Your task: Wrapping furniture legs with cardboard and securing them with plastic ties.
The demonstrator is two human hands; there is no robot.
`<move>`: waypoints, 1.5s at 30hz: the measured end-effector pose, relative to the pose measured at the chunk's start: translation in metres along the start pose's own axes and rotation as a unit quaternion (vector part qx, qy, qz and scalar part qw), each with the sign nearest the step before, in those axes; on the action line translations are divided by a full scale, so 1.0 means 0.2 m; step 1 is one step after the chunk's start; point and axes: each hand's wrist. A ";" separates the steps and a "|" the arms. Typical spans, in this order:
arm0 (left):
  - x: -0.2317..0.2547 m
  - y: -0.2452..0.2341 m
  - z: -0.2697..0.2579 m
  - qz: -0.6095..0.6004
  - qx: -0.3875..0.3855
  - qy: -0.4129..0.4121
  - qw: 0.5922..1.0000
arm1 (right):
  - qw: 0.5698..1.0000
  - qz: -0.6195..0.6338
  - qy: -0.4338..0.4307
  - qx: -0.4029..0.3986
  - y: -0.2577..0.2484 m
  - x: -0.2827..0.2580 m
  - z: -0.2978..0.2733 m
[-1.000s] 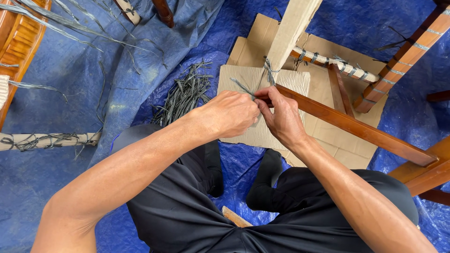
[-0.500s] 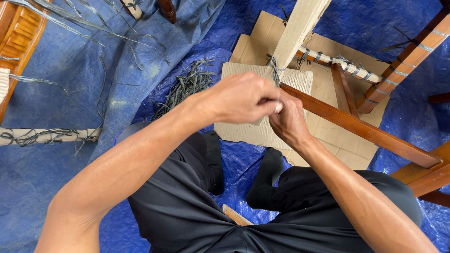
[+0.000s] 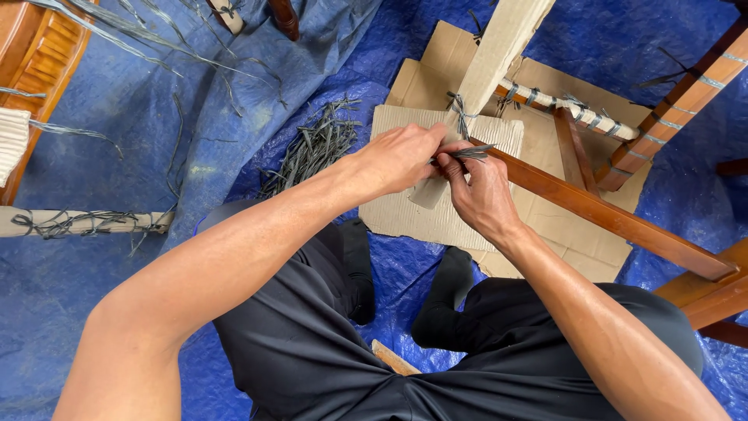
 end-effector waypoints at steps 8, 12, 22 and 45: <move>0.02 -0.01 -0.02 0.067 0.059 0.005 0.996 | 1.000 0.010 -0.009 -0.020 -0.01 -0.01 -0.01; -0.02 0.06 0.01 0.143 0.088 -0.019 0.986 | 0.999 0.017 -0.010 -0.026 -0.01 -0.02 0.00; 0.14 -0.06 -0.16 0.117 -0.079 -0.071 0.987 | 0.994 0.082 0.060 -0.031 -0.06 -0.01 0.02; -0.07 -0.05 0.06 -0.007 0.035 0.016 0.999 | 0.988 -0.149 -0.003 -0.050 -0.08 -0.02 0.01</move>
Point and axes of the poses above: each hand's wrist, its own z-axis towards the middle knuckle, its own y-axis out of the palm, x = y × z, and after that the axes turned 15 degrees about -x, right-handed
